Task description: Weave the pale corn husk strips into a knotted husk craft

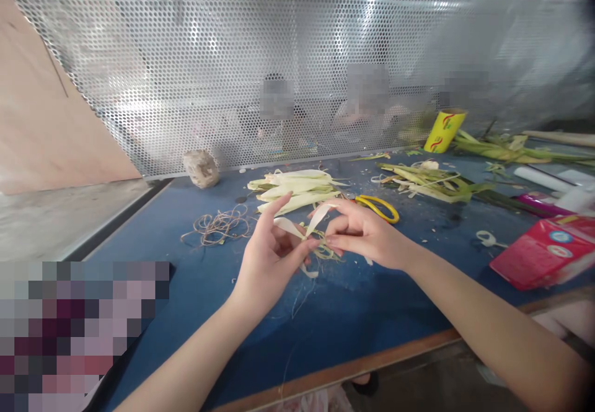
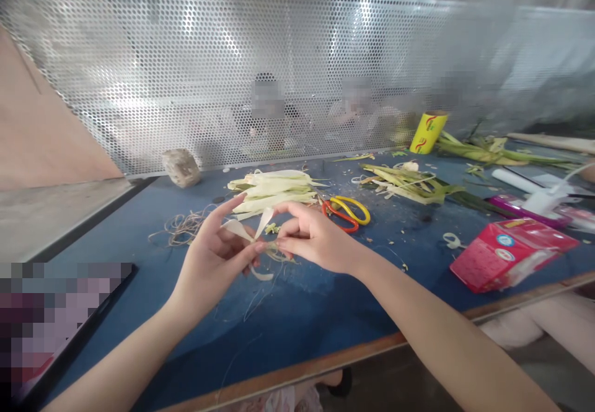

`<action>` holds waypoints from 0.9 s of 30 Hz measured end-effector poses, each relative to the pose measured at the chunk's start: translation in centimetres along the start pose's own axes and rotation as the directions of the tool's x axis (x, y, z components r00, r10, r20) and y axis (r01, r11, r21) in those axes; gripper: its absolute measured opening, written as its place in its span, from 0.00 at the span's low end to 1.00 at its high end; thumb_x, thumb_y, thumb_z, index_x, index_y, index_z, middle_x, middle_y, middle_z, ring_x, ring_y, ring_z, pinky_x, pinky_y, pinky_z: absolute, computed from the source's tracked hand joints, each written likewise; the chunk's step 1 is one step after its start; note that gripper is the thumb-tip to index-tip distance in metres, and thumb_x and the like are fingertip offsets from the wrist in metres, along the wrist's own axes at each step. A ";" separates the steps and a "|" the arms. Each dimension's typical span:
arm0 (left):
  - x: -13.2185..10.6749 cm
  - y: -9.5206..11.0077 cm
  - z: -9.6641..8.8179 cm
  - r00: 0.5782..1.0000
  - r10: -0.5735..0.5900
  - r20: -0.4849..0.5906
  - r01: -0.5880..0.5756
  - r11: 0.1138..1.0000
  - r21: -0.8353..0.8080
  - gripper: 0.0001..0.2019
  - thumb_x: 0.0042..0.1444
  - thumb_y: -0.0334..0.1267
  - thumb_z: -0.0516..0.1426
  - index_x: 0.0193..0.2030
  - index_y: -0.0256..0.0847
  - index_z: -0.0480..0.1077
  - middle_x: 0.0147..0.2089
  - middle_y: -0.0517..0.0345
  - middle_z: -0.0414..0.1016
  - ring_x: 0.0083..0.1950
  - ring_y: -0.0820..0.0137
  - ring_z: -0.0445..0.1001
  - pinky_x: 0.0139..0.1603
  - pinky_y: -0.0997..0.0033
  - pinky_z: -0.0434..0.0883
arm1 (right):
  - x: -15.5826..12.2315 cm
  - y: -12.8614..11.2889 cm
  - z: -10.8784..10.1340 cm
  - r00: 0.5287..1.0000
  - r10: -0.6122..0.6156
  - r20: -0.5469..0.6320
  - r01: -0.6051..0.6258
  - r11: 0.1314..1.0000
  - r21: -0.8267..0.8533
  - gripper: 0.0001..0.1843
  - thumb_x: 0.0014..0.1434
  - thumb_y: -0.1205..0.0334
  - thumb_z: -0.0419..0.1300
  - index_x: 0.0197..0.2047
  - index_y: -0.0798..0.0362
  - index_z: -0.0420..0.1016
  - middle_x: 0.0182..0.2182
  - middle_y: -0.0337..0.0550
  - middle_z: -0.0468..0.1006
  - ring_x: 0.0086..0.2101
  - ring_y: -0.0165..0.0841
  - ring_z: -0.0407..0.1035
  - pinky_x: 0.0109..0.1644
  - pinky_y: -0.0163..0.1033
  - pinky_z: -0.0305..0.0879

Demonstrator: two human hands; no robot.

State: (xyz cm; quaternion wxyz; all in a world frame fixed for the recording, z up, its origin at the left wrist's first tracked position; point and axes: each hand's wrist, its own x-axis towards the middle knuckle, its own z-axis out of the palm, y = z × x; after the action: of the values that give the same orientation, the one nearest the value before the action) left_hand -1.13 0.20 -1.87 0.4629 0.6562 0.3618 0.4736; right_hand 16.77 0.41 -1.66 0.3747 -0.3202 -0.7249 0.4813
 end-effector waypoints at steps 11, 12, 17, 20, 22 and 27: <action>-0.6 -1.0 0.3 0.992 0.055 0.115 -0.081 0.967 0.242 0.29 0.53 0.36 0.54 0.60 0.45 0.48 0.29 0.64 0.70 0.27 0.75 0.70 0.28 0.74 0.70 | 0.4 0.4 0.4 0.977 -0.183 -0.111 0.110 0.875 -0.471 0.06 0.56 0.63 0.56 0.29 0.55 0.68 0.25 0.38 0.70 0.27 0.26 0.63 0.30 0.31 0.59; -0.6 -1.0 0.3 0.992 0.047 0.118 -0.076 0.964 0.254 0.28 0.53 0.35 0.54 0.60 0.46 0.48 0.29 0.64 0.69 0.27 0.75 0.70 0.28 0.75 0.69 | 0.4 0.3 0.4 0.975 -0.192 -0.116 0.116 0.875 -0.471 0.06 0.55 0.64 0.56 0.28 0.55 0.67 0.25 0.37 0.70 0.27 0.26 0.64 0.32 0.31 0.59; -0.6 -0.6 0.3 0.988 0.038 0.149 -0.072 0.970 0.233 0.27 0.54 0.34 0.53 0.59 0.46 0.50 0.32 0.62 0.69 0.31 0.75 0.70 0.27 0.77 0.68 | 0.4 0.0 0.1 0.967 -0.177 -0.181 0.088 0.907 -0.413 0.08 0.55 0.63 0.57 0.25 0.54 0.66 0.22 0.37 0.70 0.26 0.27 0.65 0.31 0.33 0.59; -0.5 -0.3 0.3 0.987 0.036 0.155 -0.068 0.976 0.209 0.25 0.53 0.33 0.54 0.57 0.46 0.54 0.32 0.62 0.70 0.31 0.75 0.69 0.27 0.78 0.68 | 0.4 0.0 0.0 0.964 -0.165 -0.210 0.087 0.937 -0.338 0.09 0.54 0.62 0.57 0.24 0.54 0.66 0.21 0.36 0.70 0.25 0.27 0.65 0.31 0.33 0.59; -0.4 -0.1 0.3 0.990 0.016 0.139 -0.040 0.984 0.171 0.25 0.52 0.34 0.55 0.57 0.44 0.54 0.30 0.61 0.71 0.30 0.75 0.69 0.25 0.79 0.67 | 0.5 0.1 0.0 0.961 -0.139 -0.238 0.081 0.967 -0.240 0.10 0.54 0.60 0.57 0.24 0.54 0.66 0.20 0.36 0.70 0.24 0.27 0.65 0.29 0.33 0.59; -0.3 0.0 0.3 0.981 -0.094 0.167 0.104 0.993 -0.055 0.35 0.51 0.35 0.57 0.63 0.41 0.43 0.28 0.61 0.70 0.27 0.73 0.70 0.19 0.78 0.67 | 0.8 0.8 -0.2 0.969 -0.015 -0.247 0.024 0.999 0.036 0.11 0.55 0.56 0.56 0.26 0.53 0.63 0.19 0.34 0.68 0.20 0.25 0.63 0.25 0.33 0.60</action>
State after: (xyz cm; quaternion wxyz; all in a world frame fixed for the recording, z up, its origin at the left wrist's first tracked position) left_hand -0.91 -0.15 -1.98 0.5345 0.6593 0.3395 0.4055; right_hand 16.56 1.43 -2.21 0.4728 -0.3632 -0.6663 0.4479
